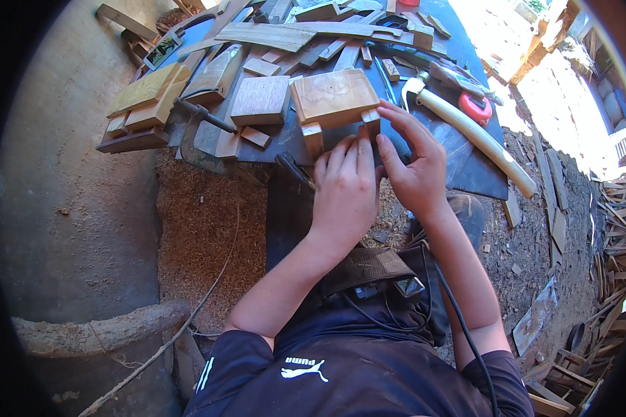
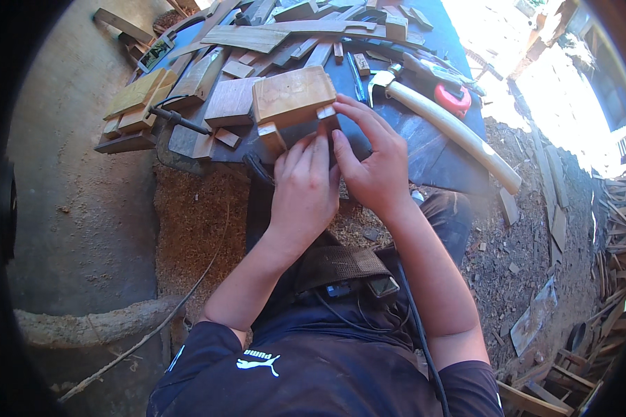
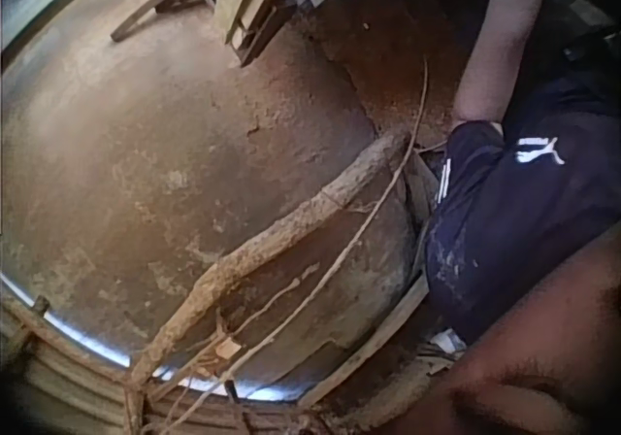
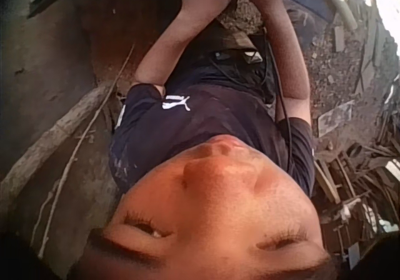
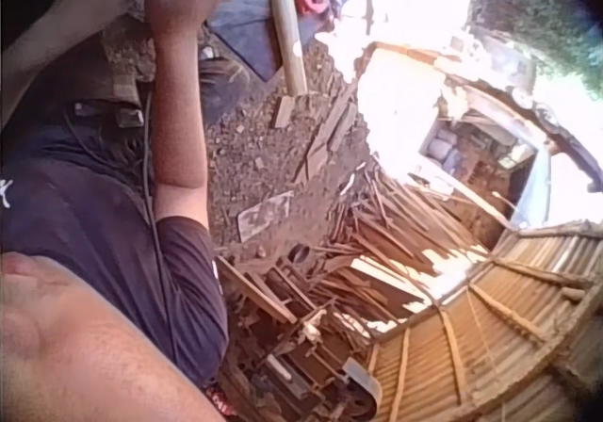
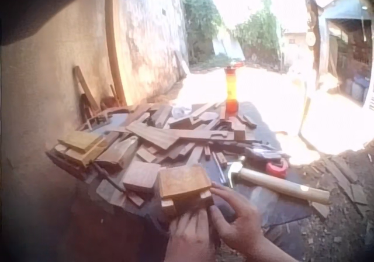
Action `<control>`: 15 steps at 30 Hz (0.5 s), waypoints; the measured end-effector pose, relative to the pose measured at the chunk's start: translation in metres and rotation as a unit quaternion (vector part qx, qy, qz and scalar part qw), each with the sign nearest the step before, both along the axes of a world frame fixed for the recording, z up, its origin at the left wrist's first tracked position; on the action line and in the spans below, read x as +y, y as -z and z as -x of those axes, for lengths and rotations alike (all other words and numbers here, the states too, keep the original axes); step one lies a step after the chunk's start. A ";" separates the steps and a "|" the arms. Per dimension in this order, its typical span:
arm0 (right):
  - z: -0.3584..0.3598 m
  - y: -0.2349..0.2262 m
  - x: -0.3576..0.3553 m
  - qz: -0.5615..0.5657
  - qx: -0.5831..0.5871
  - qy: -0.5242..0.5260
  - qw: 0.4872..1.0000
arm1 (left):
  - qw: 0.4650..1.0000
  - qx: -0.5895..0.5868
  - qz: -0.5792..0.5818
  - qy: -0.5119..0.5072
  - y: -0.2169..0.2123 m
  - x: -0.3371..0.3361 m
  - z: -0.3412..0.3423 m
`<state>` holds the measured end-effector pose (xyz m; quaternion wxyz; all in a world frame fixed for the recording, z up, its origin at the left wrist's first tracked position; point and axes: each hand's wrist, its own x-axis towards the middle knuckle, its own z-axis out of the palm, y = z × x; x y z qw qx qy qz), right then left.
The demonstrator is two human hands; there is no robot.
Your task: Marking and assembling small wooden blocks using a hammer and a pen on a workbench.
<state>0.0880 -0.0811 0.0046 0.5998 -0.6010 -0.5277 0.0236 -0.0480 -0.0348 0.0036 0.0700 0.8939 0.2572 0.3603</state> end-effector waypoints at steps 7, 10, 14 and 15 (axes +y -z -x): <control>0.000 -0.001 0.000 0.001 -0.013 0.034 0.999 | 0.996 -0.085 0.007 0.036 -0.003 -0.012 0.013; 0.001 0.003 0.002 -0.049 0.079 0.014 0.996 | 0.949 -0.189 0.201 0.156 0.001 -0.044 0.031; -0.004 0.005 -0.002 -0.073 0.078 0.033 0.994 | 0.944 -0.160 0.232 0.170 0.052 -0.060 0.041; -0.007 0.006 -0.006 -0.055 0.171 -0.012 0.984 | 0.940 -0.138 0.265 0.165 0.067 -0.061 0.044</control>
